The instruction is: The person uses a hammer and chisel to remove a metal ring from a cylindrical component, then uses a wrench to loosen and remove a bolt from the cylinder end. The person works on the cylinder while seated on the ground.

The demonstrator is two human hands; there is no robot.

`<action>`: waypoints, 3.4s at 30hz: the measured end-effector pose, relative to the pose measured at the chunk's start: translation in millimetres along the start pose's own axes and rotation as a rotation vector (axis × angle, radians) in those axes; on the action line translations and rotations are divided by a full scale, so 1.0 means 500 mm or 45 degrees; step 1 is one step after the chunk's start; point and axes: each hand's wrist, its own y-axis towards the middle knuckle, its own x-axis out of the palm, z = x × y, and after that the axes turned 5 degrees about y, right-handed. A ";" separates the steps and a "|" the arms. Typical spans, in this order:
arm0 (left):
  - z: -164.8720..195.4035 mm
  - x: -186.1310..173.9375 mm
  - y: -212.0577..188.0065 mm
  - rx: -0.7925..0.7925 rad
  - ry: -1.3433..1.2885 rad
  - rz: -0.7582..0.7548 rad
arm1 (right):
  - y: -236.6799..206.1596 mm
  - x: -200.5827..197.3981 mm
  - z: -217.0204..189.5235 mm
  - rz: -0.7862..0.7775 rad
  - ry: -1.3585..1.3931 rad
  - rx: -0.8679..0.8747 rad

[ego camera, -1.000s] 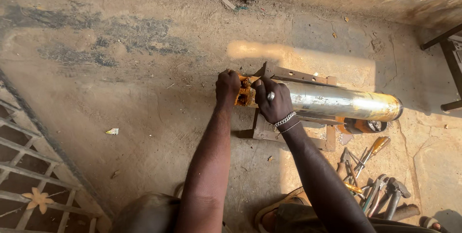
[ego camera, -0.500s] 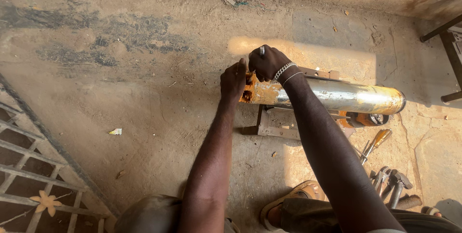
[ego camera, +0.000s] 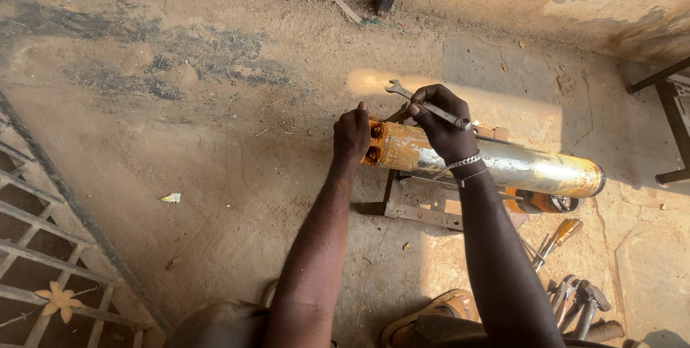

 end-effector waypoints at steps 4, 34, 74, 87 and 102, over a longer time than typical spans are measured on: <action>-0.009 0.005 -0.005 0.074 0.078 0.067 | -0.012 -0.044 -0.027 0.039 -0.729 0.040; 0.009 -0.109 0.056 0.252 -0.036 -0.484 | -0.155 0.109 -0.041 0.148 -0.568 -0.070; -0.015 -0.052 0.019 0.651 0.191 -0.465 | 0.041 0.114 0.079 -0.030 -1.367 0.109; -0.050 0.012 0.007 0.664 0.091 -0.026 | -0.097 0.310 -0.264 0.662 -1.249 -1.083; -0.072 0.023 0.001 0.532 0.072 -0.060 | 0.153 0.142 0.169 0.263 -0.728 -0.061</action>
